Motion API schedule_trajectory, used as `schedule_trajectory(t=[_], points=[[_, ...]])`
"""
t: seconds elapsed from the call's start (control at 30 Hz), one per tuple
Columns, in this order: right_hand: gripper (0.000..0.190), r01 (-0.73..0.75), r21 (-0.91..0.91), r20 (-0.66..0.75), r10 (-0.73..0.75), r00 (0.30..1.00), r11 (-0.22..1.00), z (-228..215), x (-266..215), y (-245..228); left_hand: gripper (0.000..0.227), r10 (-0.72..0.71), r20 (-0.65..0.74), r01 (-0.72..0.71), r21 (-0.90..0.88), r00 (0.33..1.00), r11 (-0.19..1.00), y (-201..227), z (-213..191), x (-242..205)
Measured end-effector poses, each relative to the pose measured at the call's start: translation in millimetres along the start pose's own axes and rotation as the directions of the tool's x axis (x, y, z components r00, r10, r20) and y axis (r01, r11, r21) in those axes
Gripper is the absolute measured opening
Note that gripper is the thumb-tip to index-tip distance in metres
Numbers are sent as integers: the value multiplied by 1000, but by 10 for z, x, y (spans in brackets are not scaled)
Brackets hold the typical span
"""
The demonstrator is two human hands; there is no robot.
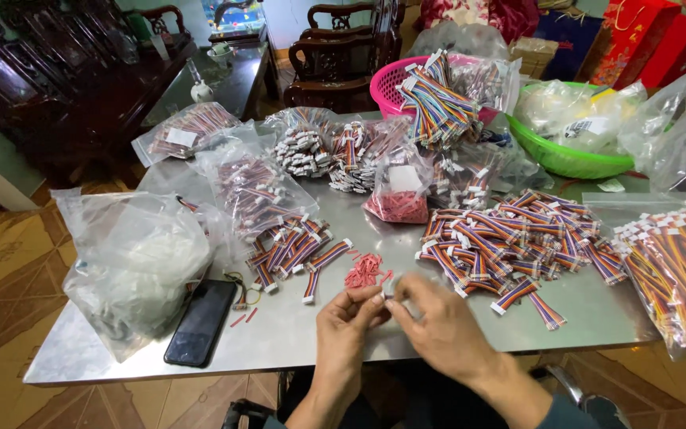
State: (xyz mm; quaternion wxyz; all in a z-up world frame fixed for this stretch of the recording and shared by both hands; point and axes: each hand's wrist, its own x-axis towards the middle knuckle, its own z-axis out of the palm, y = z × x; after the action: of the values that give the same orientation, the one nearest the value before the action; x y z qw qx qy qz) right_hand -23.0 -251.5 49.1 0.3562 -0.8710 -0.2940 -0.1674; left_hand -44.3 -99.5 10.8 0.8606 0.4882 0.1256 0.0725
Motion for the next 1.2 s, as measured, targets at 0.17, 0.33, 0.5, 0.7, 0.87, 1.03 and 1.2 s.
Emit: schedule_trajectory(t=[0.17,0.33,0.5,0.7,0.87,1.03,1.2], points=[[22,42,-178,106,-23,994,983,-317,129,411,19,133,176,-190,366,975,911,402,139,101],[17,-20,-289,-121,-16,993,957,-740,390,657,26,371,476,-507,862,798,-16,330,-136,1031],[12,-123,-30,-67,121,990,992,-394,280,647,23,271,509,-378,827,817,-415,28,-345,1571],[19,-129,130,64,122,990,983,328,271,887,23,259,427,-364,895,866,-258,75,-311,1606],[15,-145,3,141,144,979,989,399,405,842,19,343,606,-510,793,718,-333,375,-204,1260],[12,-83,-158,243,120,963,984,325,481,601,32,542,671,-591,728,506,-348,951,-1,680],[18,-224,40,154,215,964,974,333,438,693,20,644,78,-496,709,761,501,1106,-95,222]])
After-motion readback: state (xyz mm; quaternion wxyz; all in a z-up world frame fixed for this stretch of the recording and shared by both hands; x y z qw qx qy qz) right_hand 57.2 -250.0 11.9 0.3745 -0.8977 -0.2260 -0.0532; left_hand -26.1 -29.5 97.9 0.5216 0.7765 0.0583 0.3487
